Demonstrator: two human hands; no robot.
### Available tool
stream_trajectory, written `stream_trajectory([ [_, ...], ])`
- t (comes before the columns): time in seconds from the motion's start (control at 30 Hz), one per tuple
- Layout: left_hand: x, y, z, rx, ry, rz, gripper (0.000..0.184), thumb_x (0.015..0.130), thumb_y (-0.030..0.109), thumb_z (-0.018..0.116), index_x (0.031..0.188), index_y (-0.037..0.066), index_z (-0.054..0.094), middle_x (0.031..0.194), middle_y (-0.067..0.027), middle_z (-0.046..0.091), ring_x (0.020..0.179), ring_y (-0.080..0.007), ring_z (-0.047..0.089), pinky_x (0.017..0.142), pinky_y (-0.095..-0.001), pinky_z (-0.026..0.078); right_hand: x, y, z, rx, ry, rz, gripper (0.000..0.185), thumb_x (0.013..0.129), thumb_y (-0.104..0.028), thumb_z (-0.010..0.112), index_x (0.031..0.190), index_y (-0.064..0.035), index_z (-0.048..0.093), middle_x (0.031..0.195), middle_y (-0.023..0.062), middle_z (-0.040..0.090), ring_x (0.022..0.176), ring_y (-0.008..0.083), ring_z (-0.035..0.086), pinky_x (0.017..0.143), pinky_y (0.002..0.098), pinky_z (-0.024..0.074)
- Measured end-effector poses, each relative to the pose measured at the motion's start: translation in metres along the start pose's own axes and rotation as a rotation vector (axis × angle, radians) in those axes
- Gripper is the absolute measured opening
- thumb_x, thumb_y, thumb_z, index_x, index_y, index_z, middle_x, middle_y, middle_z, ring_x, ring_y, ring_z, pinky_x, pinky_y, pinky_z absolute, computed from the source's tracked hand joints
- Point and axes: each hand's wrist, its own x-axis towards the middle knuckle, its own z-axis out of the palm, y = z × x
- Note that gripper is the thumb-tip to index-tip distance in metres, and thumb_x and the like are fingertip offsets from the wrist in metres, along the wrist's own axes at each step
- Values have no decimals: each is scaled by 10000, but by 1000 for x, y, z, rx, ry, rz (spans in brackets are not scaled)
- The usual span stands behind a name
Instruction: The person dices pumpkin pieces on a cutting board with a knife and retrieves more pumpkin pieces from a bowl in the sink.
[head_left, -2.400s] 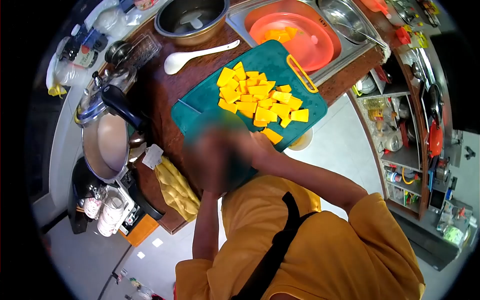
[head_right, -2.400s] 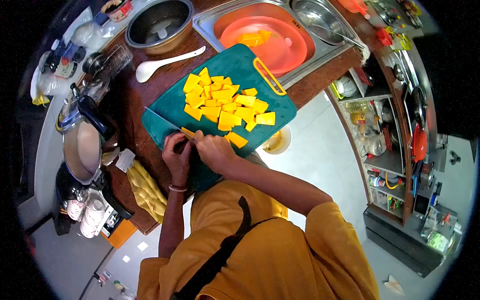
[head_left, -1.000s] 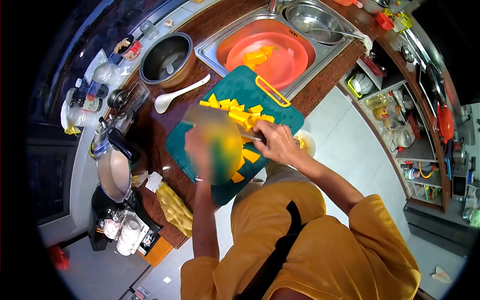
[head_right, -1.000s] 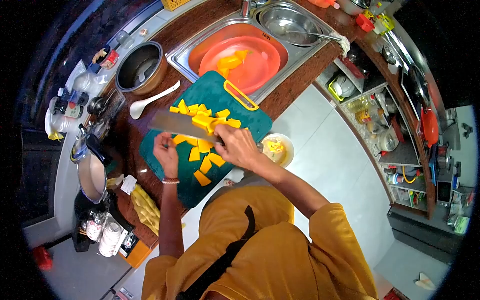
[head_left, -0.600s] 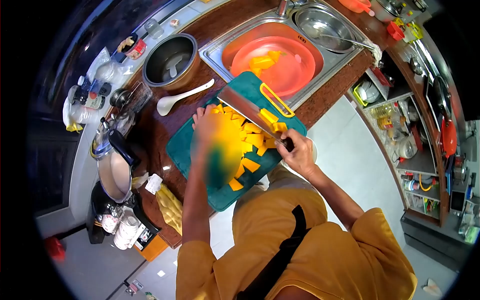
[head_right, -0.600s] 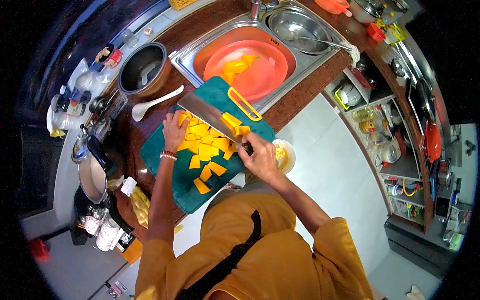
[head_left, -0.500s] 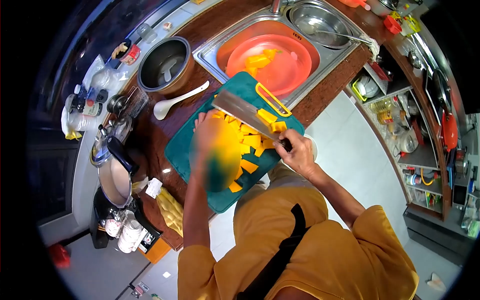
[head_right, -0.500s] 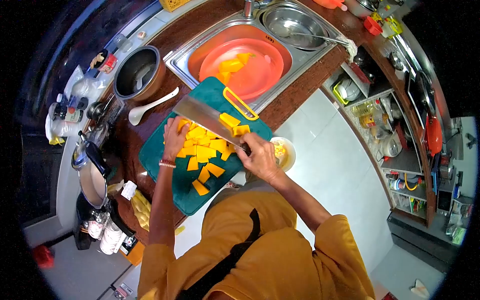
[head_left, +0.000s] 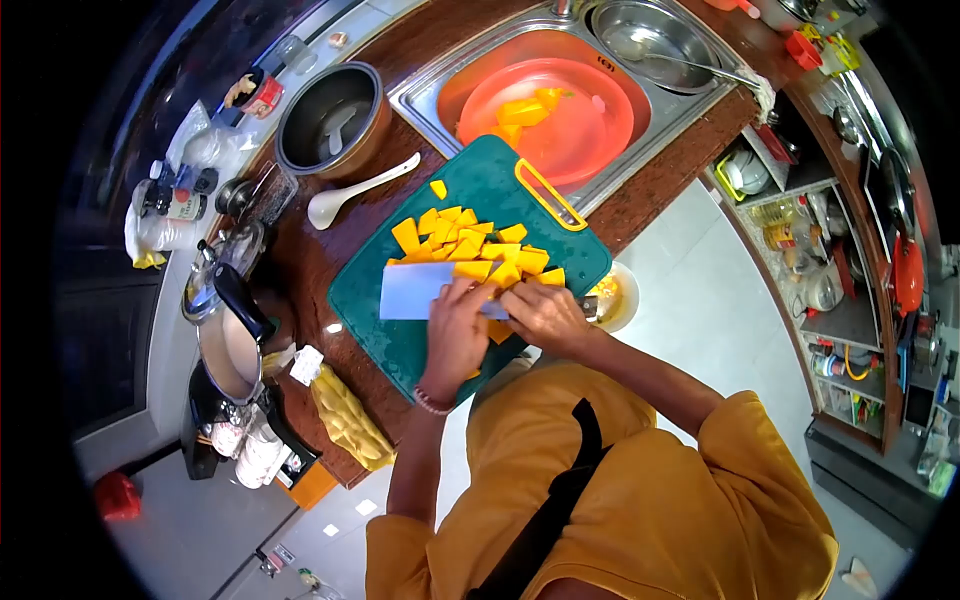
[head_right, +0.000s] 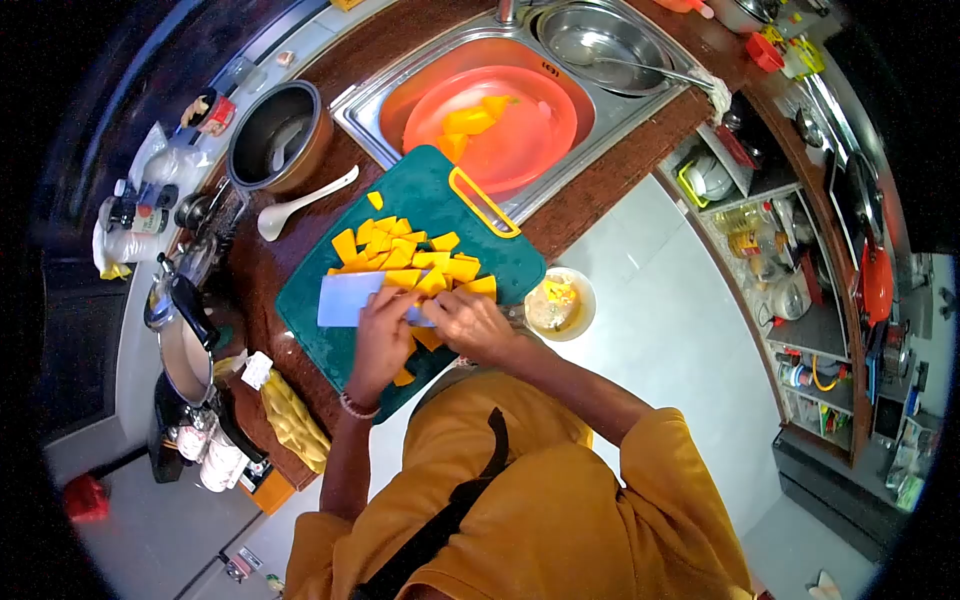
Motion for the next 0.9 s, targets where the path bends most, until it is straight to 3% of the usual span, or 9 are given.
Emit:
stream_trajectory([
  [0.07, 1, 7, 3, 112, -124, -99, 473, 739, -96, 469, 1167, 52, 608, 1081, -126, 537, 1052, -326, 497, 873, -399, 397, 2, -2, 4, -16, -43, -11, 255, 722, -70, 656, 950, -34, 547, 791, 137, 599, 735, 278, 647, 580, 363, 527],
  [0.27, -7, -3, 13, 215, -66, -58, 449, 806, 5, 521, 1251, 53, 563, 1162, -145, 533, 1082, -323, 497, 909, -402, 378, 6, -10, -1, -16, -81, -44, 208, 730, -67, 624, 916, -30, 538, 753, 138, 601, 667, 272, 648, 531, 366, 522],
  [0.4, 2, -10, 17, 111, -120, -103, 432, 841, 32, 518, 1271, 48, 550, 1220, -163, 551, 1121, -332, 511, 947, -399, 368, 3, -20, 0, -19, -64, -94, 159, 719, -87, 615, 845, -32, 535, 713, 124, 586, 632, 249, 639, 501, 350, 508],
  [0.53, 4, -30, 9, 11, -66, -129, 397, 862, -14, 498, 1253, 30, 554, 1183, -203, 594, 1076, -376, 560, 942, -401, 432, -5, -26, -9, -26, -91, -135, 152, 705, -99, 630, 795, -42, 522, 685, 110, 567, 622, 238, 627, 492, 330, 495],
  [0.57, 5, -31, 2, 17, 4, -66, 351, 873, -26, 514, 1215, 18, 575, 1158, -209, 603, 1045, -359, 589, 887, -356, 475, -6, -27, -16, -20, -115, -138, 161, 701, -100, 634, 799, -43, 520, 687, 110, 567, 625, 240, 627, 494, 331, 495],
  [0.63, 1, -44, -18, -300, 26, -176, 298, 900, -28, 515, 1183, 17, 599, 1144, -167, 623, 1008, -275, 622, 836, -302, 492, -15, -24, -31, 50, -163, -68, 201, 703, -109, 681, 816, -56, 523, 707, 97, 568, 637, 249, 618, 517, 345, 498],
  [0.73, -17, -36, -67, -418, 175, -366, 255, 920, -1, 540, 1162, 14, 616, 1106, -80, 633, 949, -151, 608, 789, -248, 490, -37, -16, -67, 175, -190, 114, 222, 708, -105, 734, 852, -57, 573, 737, 89, 597, 649, 231, 623, 553, 337, 506],
  [0.87, -63, -31, -71, -226, 11, -669, 615, 763, 57, 738, 1314, 51, 464, 1114, -126, 561, 818, -191, 599, 738, -282, 507, -61, 0, -96, 218, 34, 466, 231, 763, -28, 677, 994, -24, 672, 790, 110, 650, 602, 198, 618, 573, 289, 494],
  [0.9, -78, -32, -53, -190, -50, -703, 701, 725, 64, 767, 1338, 63, 427, 1121, -134, 535, 800, -207, 597, 724, -291, 510, -60, 6, -101, 167, 25, 589, 267, 750, -47, 705, 1014, -18, 675, 868, 168, 676, 684, 278, 667, 622, 339, 528],
])
